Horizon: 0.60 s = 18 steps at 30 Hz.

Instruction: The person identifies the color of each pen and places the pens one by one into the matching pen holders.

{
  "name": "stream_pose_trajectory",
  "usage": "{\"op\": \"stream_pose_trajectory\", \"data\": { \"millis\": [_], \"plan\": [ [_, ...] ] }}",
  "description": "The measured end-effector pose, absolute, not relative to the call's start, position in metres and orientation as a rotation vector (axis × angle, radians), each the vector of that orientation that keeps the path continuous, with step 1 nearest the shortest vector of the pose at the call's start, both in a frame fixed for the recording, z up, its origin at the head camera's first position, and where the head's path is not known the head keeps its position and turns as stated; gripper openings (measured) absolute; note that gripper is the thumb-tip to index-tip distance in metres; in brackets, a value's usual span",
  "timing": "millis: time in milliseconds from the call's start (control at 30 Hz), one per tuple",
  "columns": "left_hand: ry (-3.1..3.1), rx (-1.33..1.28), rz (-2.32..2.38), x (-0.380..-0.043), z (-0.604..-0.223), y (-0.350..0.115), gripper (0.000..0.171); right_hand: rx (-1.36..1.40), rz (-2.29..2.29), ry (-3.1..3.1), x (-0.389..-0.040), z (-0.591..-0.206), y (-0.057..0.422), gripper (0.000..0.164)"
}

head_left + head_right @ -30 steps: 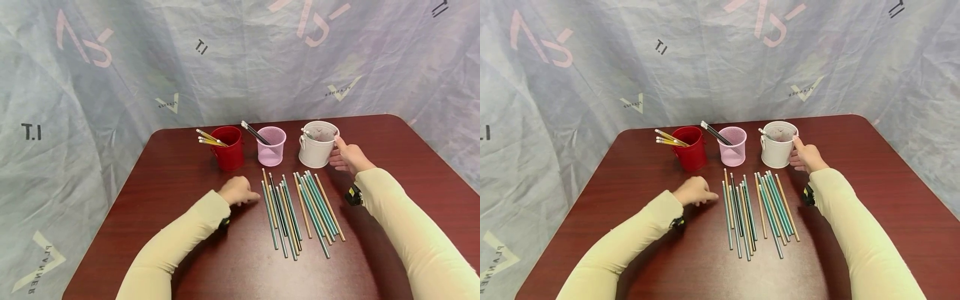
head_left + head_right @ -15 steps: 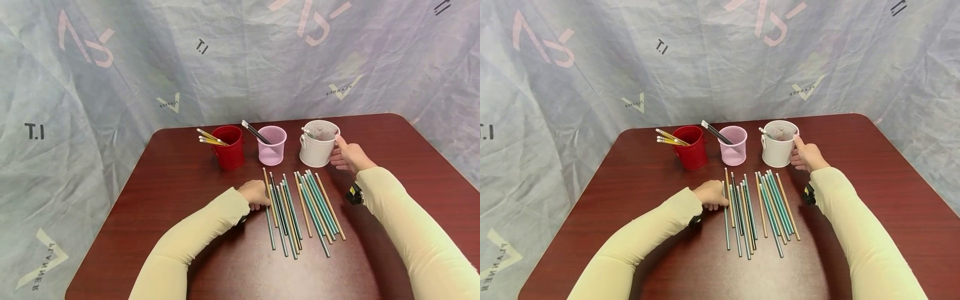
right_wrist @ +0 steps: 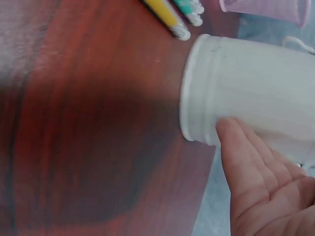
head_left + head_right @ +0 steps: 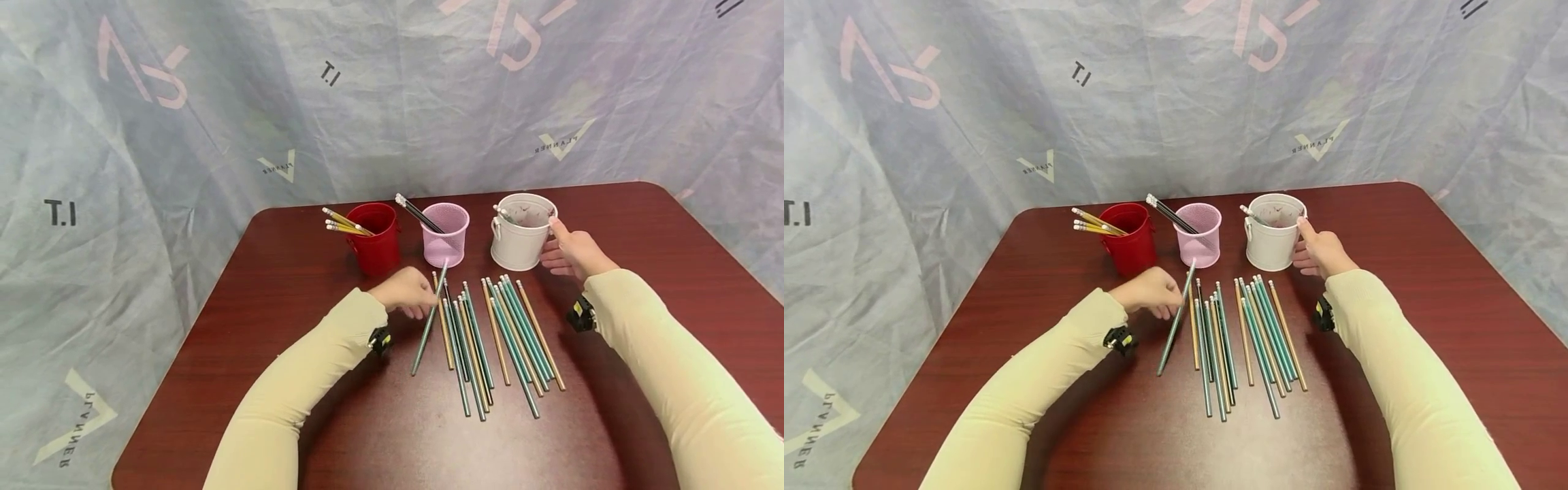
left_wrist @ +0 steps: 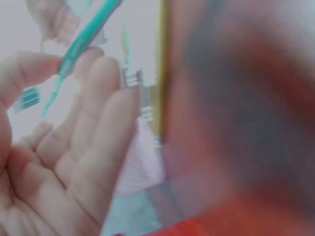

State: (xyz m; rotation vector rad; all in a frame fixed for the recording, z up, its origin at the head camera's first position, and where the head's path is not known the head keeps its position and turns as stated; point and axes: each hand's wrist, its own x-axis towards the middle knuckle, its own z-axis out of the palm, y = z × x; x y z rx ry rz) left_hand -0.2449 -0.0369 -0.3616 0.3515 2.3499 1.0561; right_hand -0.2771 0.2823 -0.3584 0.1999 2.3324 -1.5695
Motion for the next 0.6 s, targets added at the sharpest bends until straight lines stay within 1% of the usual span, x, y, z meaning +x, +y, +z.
{"op": "stream_pose_trajectory", "data": {
  "millis": [133, 300, 400, 600],
  "plan": [
    [2.347, 0.452, 1.339, -0.249, -0.342, -0.037, 0.01, 0.173, -1.593, 2.164, -0.283, -0.354, 0.29, 0.091],
    [2.397, 0.51, 1.701, -0.252, -0.319, -0.026, 0.016, 0.143, -1.529, 2.032, -0.289, -0.353, 0.296, 0.1],
    [2.376, 0.475, 1.953, -0.255, -0.309, -0.016, 0.018, 0.133, -1.5, 2.016, -0.289, -0.354, 0.296, 0.105],
    [2.357, 0.315, 2.334, -0.261, -0.292, 0.006, 0.018, 0.138, -1.529, 1.99, -0.286, -0.357, 0.291, 0.108]
  ]
}}
